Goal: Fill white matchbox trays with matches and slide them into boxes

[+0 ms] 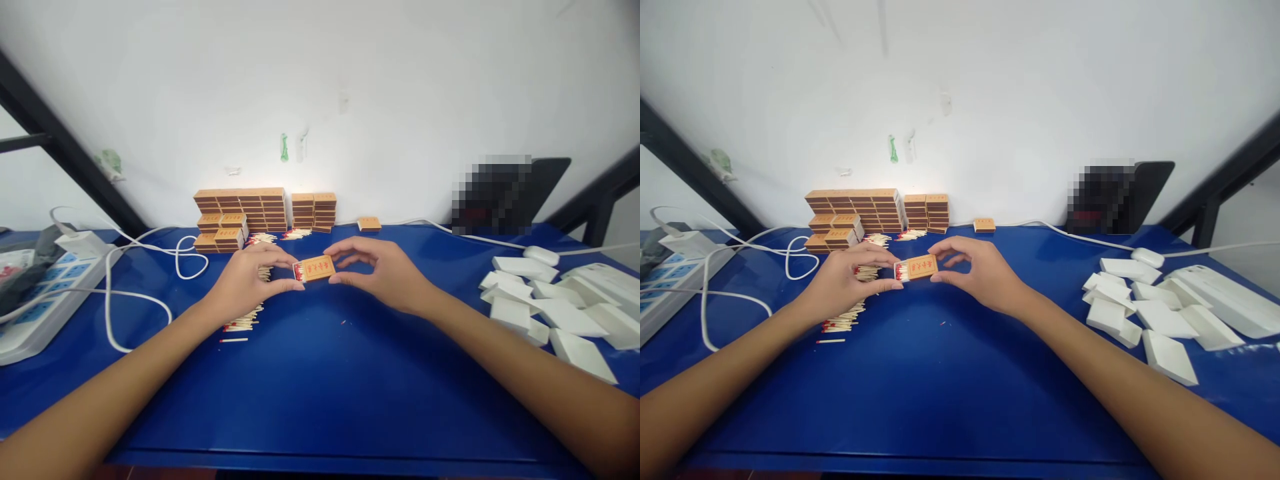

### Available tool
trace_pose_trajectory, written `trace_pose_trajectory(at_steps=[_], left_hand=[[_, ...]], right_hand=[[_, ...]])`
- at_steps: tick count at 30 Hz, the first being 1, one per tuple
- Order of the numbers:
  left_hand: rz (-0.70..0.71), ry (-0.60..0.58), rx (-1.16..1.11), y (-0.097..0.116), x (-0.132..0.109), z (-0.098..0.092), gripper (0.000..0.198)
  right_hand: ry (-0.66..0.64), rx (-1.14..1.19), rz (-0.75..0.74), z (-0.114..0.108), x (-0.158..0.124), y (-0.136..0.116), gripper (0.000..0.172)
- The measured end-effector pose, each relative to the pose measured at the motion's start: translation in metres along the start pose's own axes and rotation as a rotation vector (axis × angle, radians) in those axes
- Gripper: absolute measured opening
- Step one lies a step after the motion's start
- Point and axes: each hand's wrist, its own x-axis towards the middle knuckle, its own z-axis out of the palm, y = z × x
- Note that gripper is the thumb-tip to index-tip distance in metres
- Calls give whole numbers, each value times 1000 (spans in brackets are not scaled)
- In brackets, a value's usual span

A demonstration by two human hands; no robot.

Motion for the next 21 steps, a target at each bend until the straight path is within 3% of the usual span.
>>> trace_pose_trajectory(at_steps=[6, 14, 21], left_hand=[[40, 2, -35, 7, -3, 2, 48], [112, 26, -116, 13, -3, 1, 52], [82, 43, -10, 20, 0, -4, 33]], right_hand=[[-67, 67, -29, 12, -8, -15, 35], [-171, 200, 33, 10, -9, -28, 31], [-3, 135, -28, 14, -8, -21, 35]])
